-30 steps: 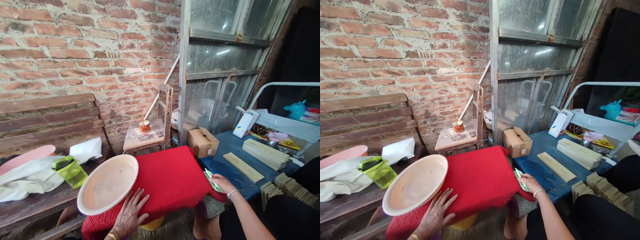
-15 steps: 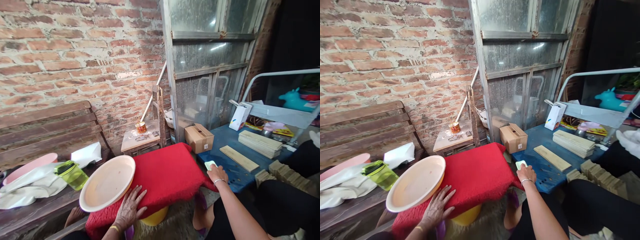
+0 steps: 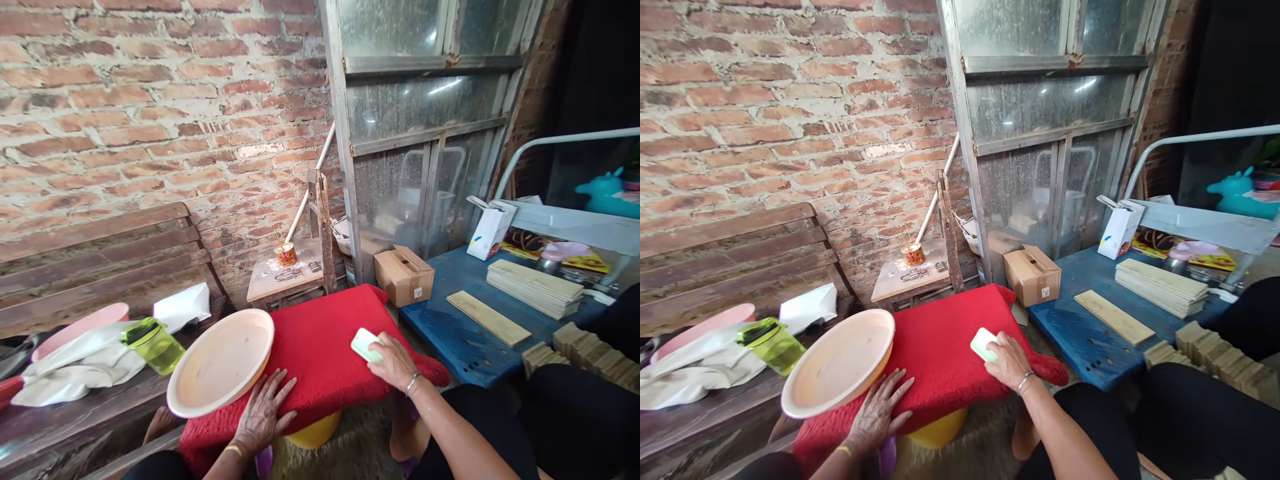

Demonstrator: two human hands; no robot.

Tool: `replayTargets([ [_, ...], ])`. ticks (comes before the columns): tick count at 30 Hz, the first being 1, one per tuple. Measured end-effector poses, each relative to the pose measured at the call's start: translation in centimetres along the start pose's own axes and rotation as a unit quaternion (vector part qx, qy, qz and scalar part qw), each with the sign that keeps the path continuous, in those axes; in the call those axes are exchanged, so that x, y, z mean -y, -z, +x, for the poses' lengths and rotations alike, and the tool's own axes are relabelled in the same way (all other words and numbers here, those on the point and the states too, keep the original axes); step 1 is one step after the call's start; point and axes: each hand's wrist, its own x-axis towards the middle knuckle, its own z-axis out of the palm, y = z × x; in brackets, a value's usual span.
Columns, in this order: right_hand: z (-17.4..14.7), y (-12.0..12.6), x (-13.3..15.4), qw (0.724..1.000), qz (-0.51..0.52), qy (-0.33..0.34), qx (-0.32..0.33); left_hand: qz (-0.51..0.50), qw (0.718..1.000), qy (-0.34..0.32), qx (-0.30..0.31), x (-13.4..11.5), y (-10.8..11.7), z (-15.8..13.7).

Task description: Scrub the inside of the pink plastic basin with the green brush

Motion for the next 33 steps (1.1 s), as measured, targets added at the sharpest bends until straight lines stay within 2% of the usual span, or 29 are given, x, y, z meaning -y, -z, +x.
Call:
replayTargets([
  [2,0.4,1.0,-2.0,0.996,-0.029,-0.081,-0.019,-0.007,1.0,0.003,0.009,-0.1,0.2,0.1],
  [5,1.0,2.4,-4.4,0.976,-0.072,-0.201,-0.053,-0.011,1.0,0.005,0.014,-0.3,0.2,0.1],
  [7,1.3,2.7,-4.6,0.965,-0.088,-0.237,-0.071,-0.012,1.0,0.005,0.012,-0.3,0.0,0.0],
  [9,1.8,2.2,-3.4,0.968,-0.089,-0.223,-0.073,-0.015,1.0,0.004,0.002,-0.3,-0.4,-0.1],
  [14,3.6,-1.4,2.4,0.996,-0.059,-0.057,-0.032,-0.01,0.999,-0.016,-0.048,-0.2,-1.0,-0.3],
  [17,4.8,-2.9,4.3,0.999,-0.052,-0.01,-0.01,-0.009,0.998,-0.017,-0.055,-0.2,-0.9,-0.3],
  [19,5.5,-3.0,3.8,0.998,-0.055,-0.024,-0.005,-0.017,0.999,-0.013,-0.046,-0.2,-0.8,-0.3],
  [21,5.8,-2.3,2.2,0.996,-0.066,-0.065,-0.009,-0.027,0.999,-0.006,-0.031,-0.3,-0.6,-0.3],
  [25,5.1,0.2,-2.3,0.976,-0.1,-0.189,-0.035,-0.045,0.999,0.004,-0.008,-0.6,-0.4,-0.2],
  [28,4.4,1.8,-4.4,0.954,-0.122,-0.266,-0.061,-0.054,0.998,0.012,-0.002,-0.7,-0.4,-0.2],
  [30,4.4,1.9,-4.2,0.95,-0.124,-0.277,-0.07,-0.06,0.998,0.017,0.001,-0.8,-0.5,-0.2],
  [33,5.2,0.2,-1.8,0.969,-0.108,-0.213,-0.063,-0.065,0.998,0.018,0.004,-0.8,-0.7,-0.2],
])
